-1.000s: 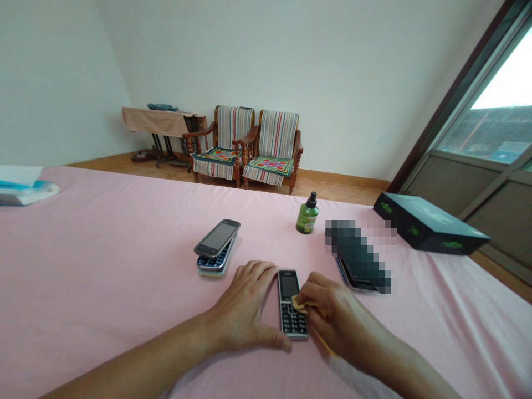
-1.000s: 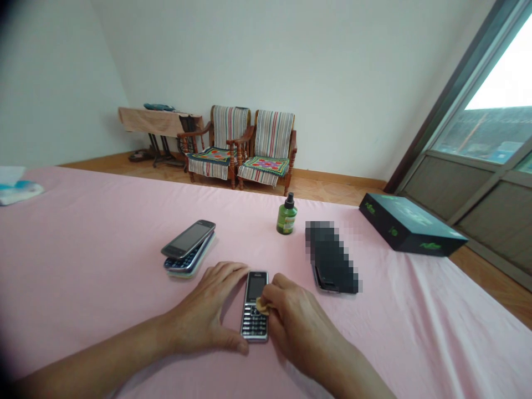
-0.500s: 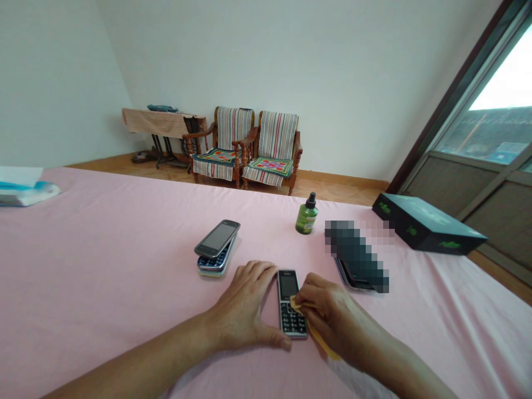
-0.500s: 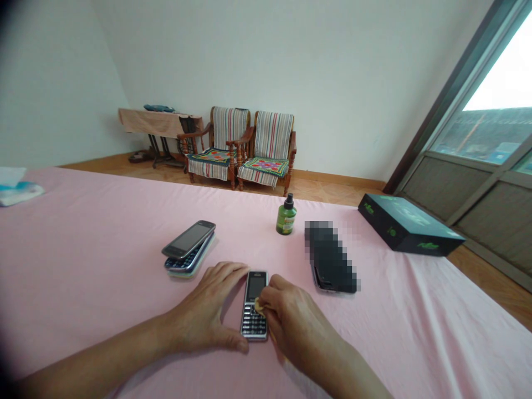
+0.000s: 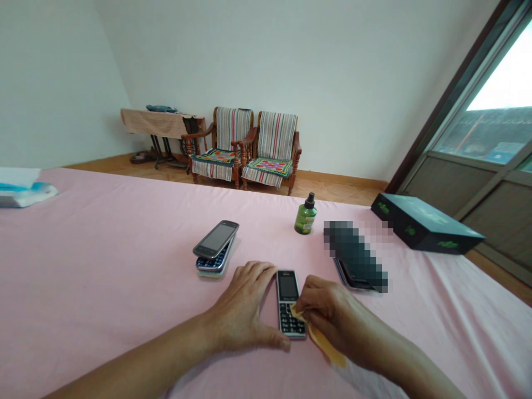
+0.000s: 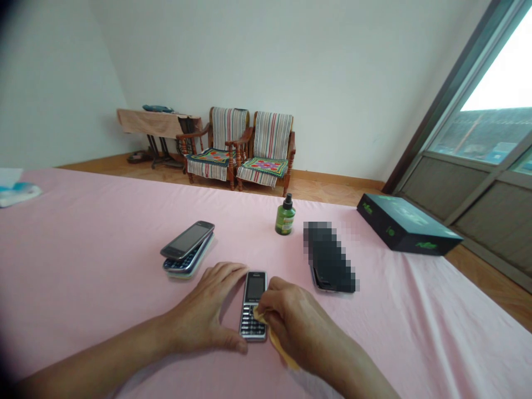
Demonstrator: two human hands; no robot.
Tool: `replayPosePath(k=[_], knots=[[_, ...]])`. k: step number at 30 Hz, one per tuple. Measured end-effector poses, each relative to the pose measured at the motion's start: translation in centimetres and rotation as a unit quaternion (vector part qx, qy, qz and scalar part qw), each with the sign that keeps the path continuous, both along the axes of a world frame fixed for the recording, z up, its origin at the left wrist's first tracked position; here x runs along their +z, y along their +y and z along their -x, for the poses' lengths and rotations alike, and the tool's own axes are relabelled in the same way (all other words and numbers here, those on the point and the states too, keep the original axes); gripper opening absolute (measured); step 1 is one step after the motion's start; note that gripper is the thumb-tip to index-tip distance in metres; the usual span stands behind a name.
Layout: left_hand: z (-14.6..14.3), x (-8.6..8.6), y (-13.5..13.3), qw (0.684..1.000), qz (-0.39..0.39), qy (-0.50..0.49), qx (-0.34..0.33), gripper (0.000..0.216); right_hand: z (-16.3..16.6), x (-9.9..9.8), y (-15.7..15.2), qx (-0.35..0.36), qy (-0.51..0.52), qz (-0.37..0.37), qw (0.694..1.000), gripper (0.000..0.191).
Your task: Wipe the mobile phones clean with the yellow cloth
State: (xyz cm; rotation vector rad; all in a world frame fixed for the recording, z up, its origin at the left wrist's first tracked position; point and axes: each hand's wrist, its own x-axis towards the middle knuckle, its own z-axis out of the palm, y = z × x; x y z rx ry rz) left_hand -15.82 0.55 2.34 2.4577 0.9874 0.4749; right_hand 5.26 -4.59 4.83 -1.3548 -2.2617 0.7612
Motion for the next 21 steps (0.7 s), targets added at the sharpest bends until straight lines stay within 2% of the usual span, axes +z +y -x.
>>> replayPosePath(k=[3, 7, 12, 21], knots=[[0.0, 0.0, 0.1, 1.000, -0.001, -0.008, -0.005, 0.094, 0.1, 0.0, 0.0, -0.026, 0.006, -0.018, 0.999, 0.024], [0.0, -0.1, 0.1, 1.000, 0.002, -0.009, -0.004, 0.097, -0.1, 0.2, -0.2, -0.003, -0.002, -0.003, 1.000, 0.022], [0.0, 0.0, 0.1, 1.000, 0.006, -0.008, 0.000, 0.097, -0.1, 0.1, -0.2, -0.040, 0.013, -0.026, 0.999, 0.021], [0.0, 0.0, 0.1, 1.000, -0.001, -0.004, -0.004, 0.096, 1.4, -0.6, -0.1, -0.042, -0.008, -0.055, 0.998, 0.021]])
